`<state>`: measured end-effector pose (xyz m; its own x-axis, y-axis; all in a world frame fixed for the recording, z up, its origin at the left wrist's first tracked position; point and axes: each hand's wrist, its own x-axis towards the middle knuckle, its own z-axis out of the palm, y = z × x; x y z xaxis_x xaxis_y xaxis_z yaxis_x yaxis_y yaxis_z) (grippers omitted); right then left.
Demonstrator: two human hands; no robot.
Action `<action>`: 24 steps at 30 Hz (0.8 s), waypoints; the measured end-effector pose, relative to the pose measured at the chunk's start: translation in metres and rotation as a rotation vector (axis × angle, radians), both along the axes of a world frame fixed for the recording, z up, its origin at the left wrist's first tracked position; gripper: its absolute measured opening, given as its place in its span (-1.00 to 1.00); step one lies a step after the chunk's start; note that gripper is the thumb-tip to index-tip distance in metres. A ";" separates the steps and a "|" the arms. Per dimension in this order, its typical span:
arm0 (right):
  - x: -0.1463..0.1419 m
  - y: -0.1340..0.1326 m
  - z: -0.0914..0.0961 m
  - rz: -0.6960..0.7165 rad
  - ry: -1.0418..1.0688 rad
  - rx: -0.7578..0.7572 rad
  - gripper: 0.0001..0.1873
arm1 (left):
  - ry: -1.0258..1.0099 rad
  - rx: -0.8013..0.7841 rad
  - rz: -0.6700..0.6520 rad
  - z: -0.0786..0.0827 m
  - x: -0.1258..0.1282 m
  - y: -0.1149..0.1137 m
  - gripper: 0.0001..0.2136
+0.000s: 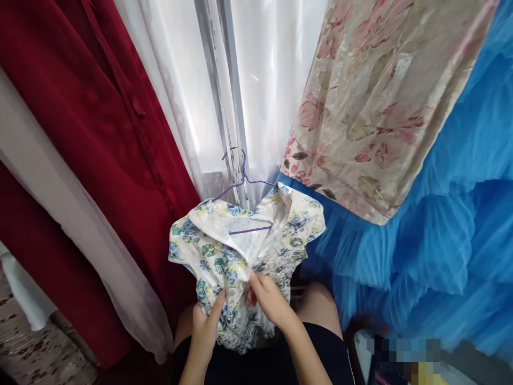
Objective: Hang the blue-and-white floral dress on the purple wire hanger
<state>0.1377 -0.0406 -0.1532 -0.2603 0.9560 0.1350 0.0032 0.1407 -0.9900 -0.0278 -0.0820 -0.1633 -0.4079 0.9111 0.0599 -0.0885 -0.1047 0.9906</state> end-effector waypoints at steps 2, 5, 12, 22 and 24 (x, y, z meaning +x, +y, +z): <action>-0.017 0.007 0.011 0.078 0.026 -0.035 -0.48 | -0.001 0.011 -0.003 0.006 -0.006 -0.001 -0.55; -0.029 0.011 0.014 0.007 0.169 -0.118 -0.57 | 0.020 -0.003 0.049 0.010 -0.014 -0.005 -0.54; -0.012 0.007 0.004 -0.149 0.210 -0.190 -0.72 | -0.029 -0.024 0.143 0.008 0.002 -0.007 -0.53; -0.006 0.001 0.007 -0.138 0.369 -0.257 -0.70 | -0.052 -0.004 0.126 0.000 0.003 -0.008 -0.45; 0.008 -0.005 0.008 0.004 0.267 -0.211 -0.71 | -0.074 -0.002 0.180 -0.005 -0.004 -0.002 -0.48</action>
<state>0.1454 -0.0455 -0.1452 -0.2463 0.9692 -0.0015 -0.2602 -0.0676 -0.9632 -0.0320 -0.0838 -0.1687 -0.5671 0.8234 0.0214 -0.1416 -0.1230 0.9823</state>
